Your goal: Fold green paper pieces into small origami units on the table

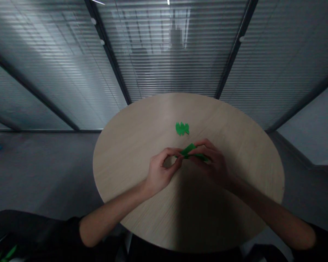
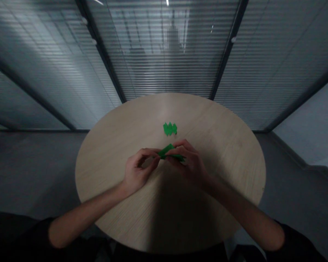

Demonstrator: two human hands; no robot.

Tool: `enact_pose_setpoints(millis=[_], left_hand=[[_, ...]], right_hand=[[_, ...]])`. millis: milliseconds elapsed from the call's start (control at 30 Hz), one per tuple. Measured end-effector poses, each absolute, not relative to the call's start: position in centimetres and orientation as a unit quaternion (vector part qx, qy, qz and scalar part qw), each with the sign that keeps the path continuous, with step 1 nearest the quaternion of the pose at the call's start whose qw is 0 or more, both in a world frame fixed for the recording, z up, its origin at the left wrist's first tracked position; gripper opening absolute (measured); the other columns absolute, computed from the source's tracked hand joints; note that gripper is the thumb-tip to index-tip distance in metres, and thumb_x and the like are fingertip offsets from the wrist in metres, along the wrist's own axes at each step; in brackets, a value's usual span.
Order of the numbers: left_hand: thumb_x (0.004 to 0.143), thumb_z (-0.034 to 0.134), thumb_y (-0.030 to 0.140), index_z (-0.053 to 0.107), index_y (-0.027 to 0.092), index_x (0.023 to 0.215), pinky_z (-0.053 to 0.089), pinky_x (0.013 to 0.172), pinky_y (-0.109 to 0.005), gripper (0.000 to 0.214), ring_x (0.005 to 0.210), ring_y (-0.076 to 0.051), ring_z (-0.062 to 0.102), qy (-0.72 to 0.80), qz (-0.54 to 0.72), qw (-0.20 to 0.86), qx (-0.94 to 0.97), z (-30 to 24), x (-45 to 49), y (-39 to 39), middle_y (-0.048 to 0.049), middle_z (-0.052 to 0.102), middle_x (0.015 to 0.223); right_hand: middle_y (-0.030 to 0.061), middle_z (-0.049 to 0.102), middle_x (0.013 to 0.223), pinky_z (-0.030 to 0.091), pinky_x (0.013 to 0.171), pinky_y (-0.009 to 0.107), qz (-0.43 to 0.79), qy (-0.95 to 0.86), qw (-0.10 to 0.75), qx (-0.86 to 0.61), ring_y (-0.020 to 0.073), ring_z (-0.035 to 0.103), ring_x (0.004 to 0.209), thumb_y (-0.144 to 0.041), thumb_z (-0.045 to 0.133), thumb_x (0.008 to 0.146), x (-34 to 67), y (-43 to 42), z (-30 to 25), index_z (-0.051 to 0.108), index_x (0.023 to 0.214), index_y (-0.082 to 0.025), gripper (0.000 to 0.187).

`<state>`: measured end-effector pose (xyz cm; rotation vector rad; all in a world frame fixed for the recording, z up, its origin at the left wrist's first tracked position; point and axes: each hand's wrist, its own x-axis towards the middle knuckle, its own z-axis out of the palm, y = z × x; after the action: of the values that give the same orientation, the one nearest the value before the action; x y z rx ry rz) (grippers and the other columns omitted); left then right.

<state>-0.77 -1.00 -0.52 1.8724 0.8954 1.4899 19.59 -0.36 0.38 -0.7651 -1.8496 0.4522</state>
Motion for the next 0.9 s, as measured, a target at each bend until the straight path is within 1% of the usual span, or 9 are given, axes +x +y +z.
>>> enact_pose_setpoints(millis=[133, 267, 367, 533, 600, 700, 900], left_hand=[[0.09, 0.07, 0.016, 0.067, 0.02, 0.094, 0.06, 0.082, -0.032, 0.006, 0.089, -0.017, 0.075, 0.326, 0.545, 0.299, 0.712, -0.49, -0.76, -1.15, -0.0059, 0.078, 0.099], [0.089, 0.072, 0.015, 0.068, 0.02, 0.096, 0.061, 0.082, -0.031, 0.01, 0.089, -0.017, 0.075, 0.319, 0.54, 0.301, 0.718, -0.43, -0.69, -1.23, -0.0054, 0.078, 0.1], [0.089, 0.07, 0.014, 0.067, 0.021, 0.096, 0.061, 0.08, -0.03, 0.01, 0.088, -0.016, 0.074, 0.317, 0.539, 0.304, 0.718, -0.47, -0.64, -1.29, -0.0051, 0.078, 0.099], [0.089, 0.068, 0.012, 0.064, 0.021, 0.092, 0.062, 0.082, -0.031, 0.011, 0.09, -0.016, 0.075, 0.314, 0.546, 0.344, 0.696, -0.48, -0.47, -1.41, -0.0056, 0.078, 0.101], [0.088, 0.069, 0.011, 0.062, 0.021, 0.092, 0.061, 0.084, -0.031, 0.013, 0.091, -0.016, 0.074, 0.305, 0.548, 0.365, 0.689, -0.44, -0.38, -1.39, -0.0053, 0.077, 0.102], [0.088, 0.07, 0.012, 0.061, 0.021, 0.096, 0.059, 0.085, -0.031, 0.015, 0.092, -0.016, 0.071, 0.305, 0.551, 0.367, 0.685, -0.5, -0.33, -1.22, -0.0044, 0.075, 0.1], [0.085, 0.076, 0.018, 0.064, 0.021, 0.102, 0.051, 0.07, -0.03, 0.02, 0.074, -0.013, 0.059, 0.36, 0.543, 0.332, 0.682, -0.83, -0.47, -0.72, -0.0016, 0.066, 0.088]], right_hand=[[0.0028, 0.06, 0.097, 0.052, 0.067, 0.027, 0.207, -0.739, 0.54, -0.346, 0.0151, 0.063, 0.084, -0.022, 0.07, 0.091, 19.31, -0.42, 0.53, 0.069, 0.091, -0.024, 0.003], [0.002, 0.06, 0.091, 0.05, 0.067, 0.028, 0.218, -0.727, 0.542, -0.361, 0.0154, 0.061, 0.083, -0.023, 0.069, 0.091, 19.08, -0.49, 0.68, 0.065, 0.088, -0.023, 0.004], [0.0007, 0.058, 0.087, 0.048, 0.066, 0.028, 0.232, -0.716, 0.542, -0.374, 0.0148, 0.058, 0.079, -0.026, 0.069, 0.091, 19.02, -0.61, 0.57, 0.063, 0.086, -0.022, 0.009], [0.0005, 0.058, 0.087, 0.046, 0.064, 0.028, 0.245, -0.706, 0.537, -0.392, 0.0142, 0.057, 0.076, -0.028, 0.069, 0.092, 19.07, -0.71, 0.36, 0.061, 0.087, -0.022, 0.011], [0.0008, 0.058, 0.087, 0.047, 0.065, 0.029, 0.238, -0.709, 0.539, -0.387, 0.0145, 0.057, 0.076, -0.027, 0.069, 0.092, 19.07, -0.66, 0.38, 0.061, 0.086, -0.022, 0.011], [0.0009, 0.059, 0.088, 0.047, 0.067, 0.03, 0.206, -0.716, 0.549, -0.377, 0.0149, 0.058, 0.077, -0.026, 0.068, 0.092, 19.04, -0.57, 0.48, 0.061, 0.086, -0.023, 0.01], [0.0009, 0.06, 0.089, 0.048, 0.07, 0.029, 0.141, -0.734, 0.564, -0.351, 0.015, 0.058, 0.081, -0.019, 0.069, 0.091, 19.12, -0.58, 0.59, 0.061, 0.09, -0.023, 0.009]])
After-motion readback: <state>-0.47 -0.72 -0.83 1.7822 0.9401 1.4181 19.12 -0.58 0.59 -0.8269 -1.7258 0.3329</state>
